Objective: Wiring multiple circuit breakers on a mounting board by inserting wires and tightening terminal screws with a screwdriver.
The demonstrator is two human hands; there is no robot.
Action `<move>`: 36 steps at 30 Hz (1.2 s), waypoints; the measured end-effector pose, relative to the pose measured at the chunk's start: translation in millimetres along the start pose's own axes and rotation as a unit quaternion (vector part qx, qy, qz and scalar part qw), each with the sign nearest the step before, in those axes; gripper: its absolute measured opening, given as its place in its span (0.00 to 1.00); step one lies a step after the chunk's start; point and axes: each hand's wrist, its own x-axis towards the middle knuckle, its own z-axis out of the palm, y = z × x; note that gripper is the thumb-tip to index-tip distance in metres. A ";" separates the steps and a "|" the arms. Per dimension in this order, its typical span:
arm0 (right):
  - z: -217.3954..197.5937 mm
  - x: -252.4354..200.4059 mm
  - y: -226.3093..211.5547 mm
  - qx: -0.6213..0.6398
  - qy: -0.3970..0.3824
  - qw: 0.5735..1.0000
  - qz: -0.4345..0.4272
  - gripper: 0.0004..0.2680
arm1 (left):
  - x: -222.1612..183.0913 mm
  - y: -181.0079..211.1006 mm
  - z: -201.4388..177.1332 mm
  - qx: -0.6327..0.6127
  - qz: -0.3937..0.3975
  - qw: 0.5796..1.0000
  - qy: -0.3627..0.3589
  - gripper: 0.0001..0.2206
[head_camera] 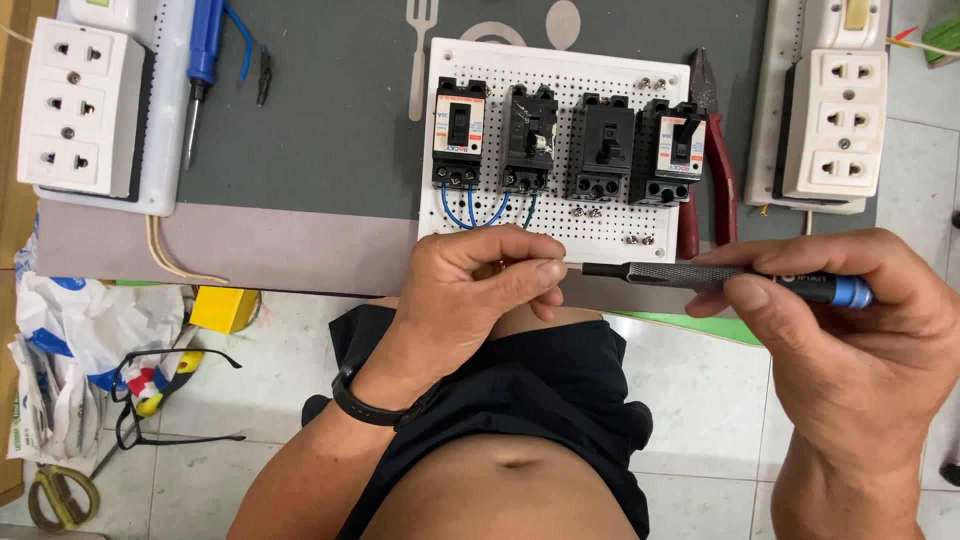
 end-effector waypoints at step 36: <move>44.0 86.8 -70.3 -0.373 -0.201 0.875 -0.233 0.09 | 10.7 -43.3 -11.9 0.640 0.329 0.664 0.204 0.04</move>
